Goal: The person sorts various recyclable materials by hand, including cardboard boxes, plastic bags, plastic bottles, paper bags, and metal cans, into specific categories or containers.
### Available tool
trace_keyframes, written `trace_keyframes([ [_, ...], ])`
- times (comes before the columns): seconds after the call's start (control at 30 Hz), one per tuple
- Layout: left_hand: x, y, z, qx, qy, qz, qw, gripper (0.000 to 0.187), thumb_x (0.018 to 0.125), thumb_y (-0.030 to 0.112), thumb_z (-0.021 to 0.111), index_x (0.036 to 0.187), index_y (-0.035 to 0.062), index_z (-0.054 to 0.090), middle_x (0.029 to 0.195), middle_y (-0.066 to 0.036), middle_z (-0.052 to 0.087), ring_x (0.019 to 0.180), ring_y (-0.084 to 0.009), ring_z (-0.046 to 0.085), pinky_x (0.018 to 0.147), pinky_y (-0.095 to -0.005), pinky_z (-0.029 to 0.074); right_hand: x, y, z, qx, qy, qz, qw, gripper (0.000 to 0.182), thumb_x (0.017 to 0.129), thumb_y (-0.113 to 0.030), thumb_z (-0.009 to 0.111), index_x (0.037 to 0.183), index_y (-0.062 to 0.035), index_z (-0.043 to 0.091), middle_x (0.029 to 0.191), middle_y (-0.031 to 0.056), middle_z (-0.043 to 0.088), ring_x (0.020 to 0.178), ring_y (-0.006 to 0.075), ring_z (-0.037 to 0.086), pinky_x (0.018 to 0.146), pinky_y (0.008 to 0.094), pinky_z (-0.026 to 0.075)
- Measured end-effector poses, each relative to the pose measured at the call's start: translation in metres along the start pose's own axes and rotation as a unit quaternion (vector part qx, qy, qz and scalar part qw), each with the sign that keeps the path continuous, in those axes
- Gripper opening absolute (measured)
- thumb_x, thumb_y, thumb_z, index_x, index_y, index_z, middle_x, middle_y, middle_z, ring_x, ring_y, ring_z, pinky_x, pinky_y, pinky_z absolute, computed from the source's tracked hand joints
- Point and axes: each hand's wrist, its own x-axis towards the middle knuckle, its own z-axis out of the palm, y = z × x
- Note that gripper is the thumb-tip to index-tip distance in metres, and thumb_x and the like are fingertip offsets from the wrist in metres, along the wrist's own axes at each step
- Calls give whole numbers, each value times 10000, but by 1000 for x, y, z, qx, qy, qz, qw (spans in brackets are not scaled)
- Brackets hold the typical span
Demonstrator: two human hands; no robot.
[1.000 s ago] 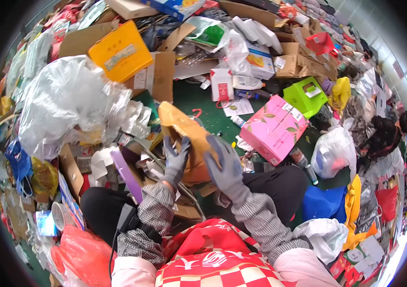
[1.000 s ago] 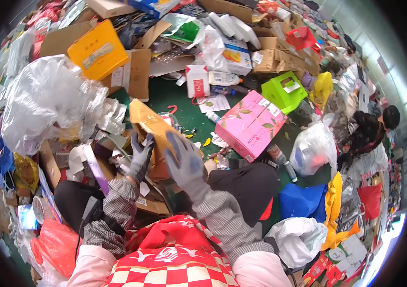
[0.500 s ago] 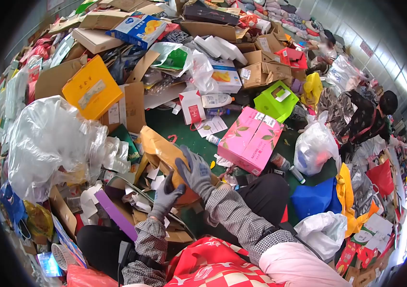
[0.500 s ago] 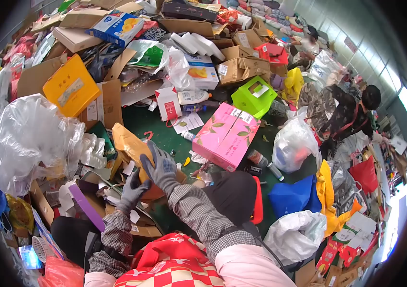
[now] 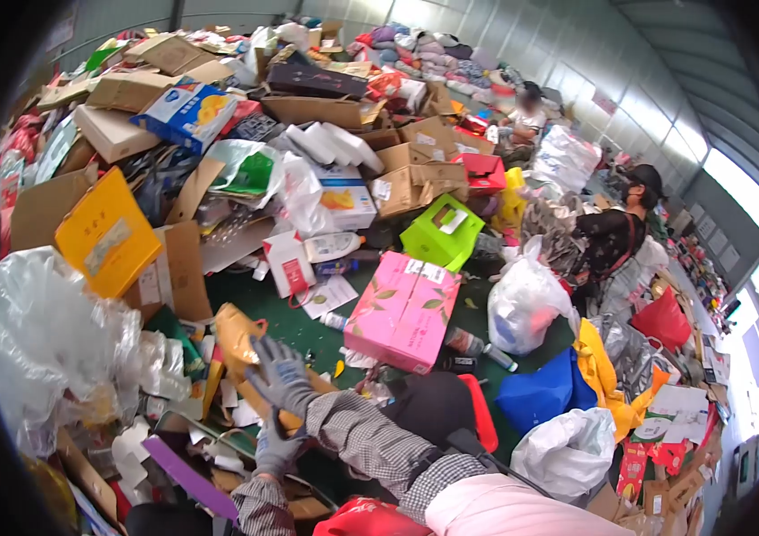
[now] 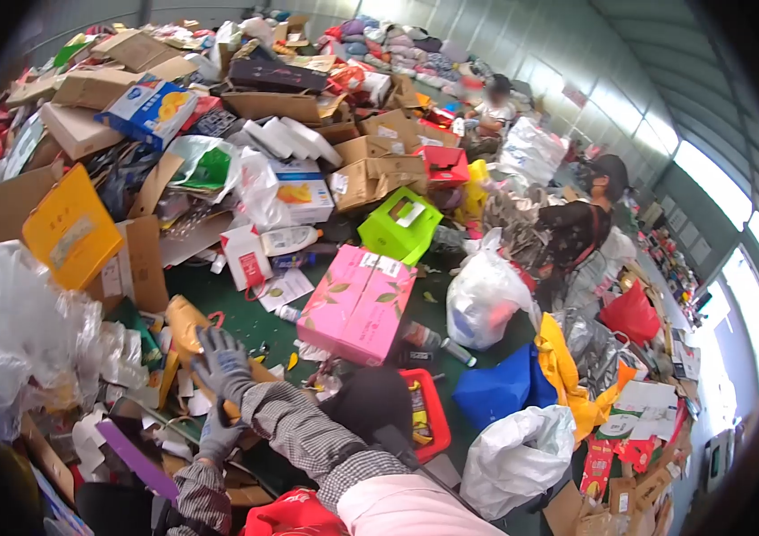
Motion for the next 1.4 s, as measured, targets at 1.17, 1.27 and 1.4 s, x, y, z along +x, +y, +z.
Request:
trace_keyframes([
  [1.17,-11,10,-8,67,-57,-16,996,786,559,353,773,1209,33,467,1132,-165,575,1077,-296,544,904,-325,417,-11,-36,-42,-43,-159,76,983,639,836,-357,496,1388,-135,264,1316,218,380,1210,387,373,1027,560,200],
  [1.27,-15,32,-24,26,-97,-29,995,840,545,360,791,1235,40,433,1140,-156,570,1064,-290,553,900,-334,423,-6,-28,-20,-40,-141,45,988,648,821,-390,503,1364,-97,303,1324,210,376,1228,368,358,1039,553,172],
  [1.4,-6,-8,-9,-42,-44,-29,998,1017,494,384,829,1300,29,320,1195,-161,528,1078,-285,541,908,-337,422,1,-19,10,19,-83,12,996,697,841,-419,478,1388,-64,233,1349,199,351,1266,361,303,1060,557,102],
])
